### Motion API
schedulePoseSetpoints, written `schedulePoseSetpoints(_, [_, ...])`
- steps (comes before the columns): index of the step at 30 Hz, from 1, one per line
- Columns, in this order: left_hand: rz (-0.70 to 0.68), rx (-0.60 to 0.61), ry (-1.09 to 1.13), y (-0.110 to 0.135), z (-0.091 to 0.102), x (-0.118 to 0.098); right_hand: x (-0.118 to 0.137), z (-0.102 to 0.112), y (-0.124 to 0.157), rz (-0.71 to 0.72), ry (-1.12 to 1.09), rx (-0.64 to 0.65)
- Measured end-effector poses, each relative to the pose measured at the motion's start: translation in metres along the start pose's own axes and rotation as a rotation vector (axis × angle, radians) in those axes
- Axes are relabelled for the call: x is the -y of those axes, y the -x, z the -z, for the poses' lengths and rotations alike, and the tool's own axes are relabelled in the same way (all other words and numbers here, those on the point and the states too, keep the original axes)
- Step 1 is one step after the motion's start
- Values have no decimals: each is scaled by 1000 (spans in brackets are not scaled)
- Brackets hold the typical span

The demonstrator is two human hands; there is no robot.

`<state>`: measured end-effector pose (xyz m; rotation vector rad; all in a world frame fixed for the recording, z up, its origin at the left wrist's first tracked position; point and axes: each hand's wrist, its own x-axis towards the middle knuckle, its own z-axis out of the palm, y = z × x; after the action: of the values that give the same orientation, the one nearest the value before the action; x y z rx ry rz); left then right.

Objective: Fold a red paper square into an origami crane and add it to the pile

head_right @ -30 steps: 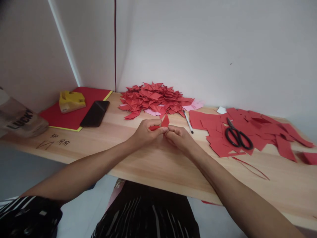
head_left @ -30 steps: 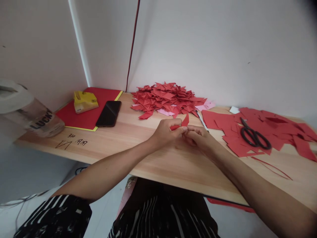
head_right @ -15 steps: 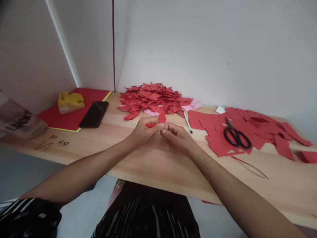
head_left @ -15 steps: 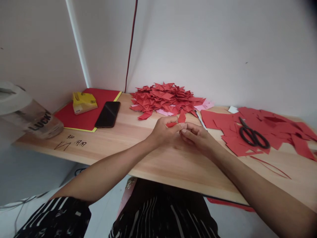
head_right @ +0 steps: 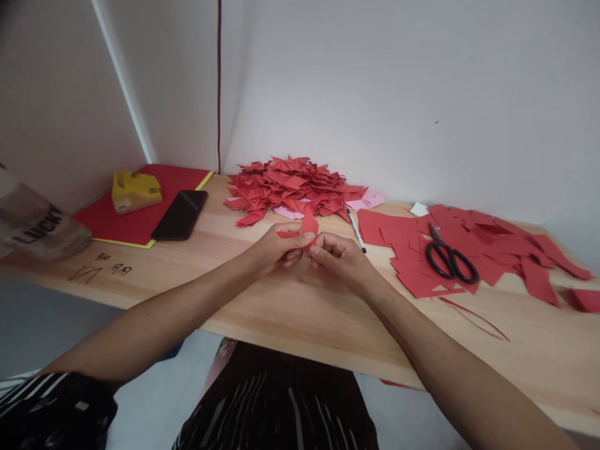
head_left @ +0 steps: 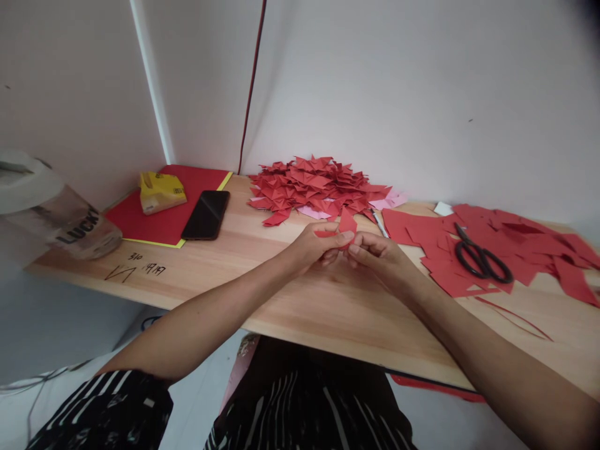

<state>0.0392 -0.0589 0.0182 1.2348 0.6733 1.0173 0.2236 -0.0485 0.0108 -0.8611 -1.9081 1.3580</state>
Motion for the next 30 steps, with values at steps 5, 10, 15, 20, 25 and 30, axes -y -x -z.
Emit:
schedulePoseSetpoints(5, [-65,-98,-167,2,-1,-3,-5,-2,-2,-80,-33,20])
schedulePoseSetpoints(10, [-19,-101,-200,4,-5,-6,-6,1,-3,-34,32,14])
schedulePoseSetpoints(15, [-84,-84,-288,3,-2,-3,-4,1,-2,-73,-21,34])
schedulePoseSetpoints(20, [-151,-37,-383,-1,6,2,1,-1,-2,-115,-135,-6])
schedulePoseSetpoints(25, [-84,-6,-331,-3,8,3,3,0,-1,-127,-90,10])
schedulePoseSetpoints(30, [-91,-13,-390,-1,8,0,1,1,-1,-135,-7,25])
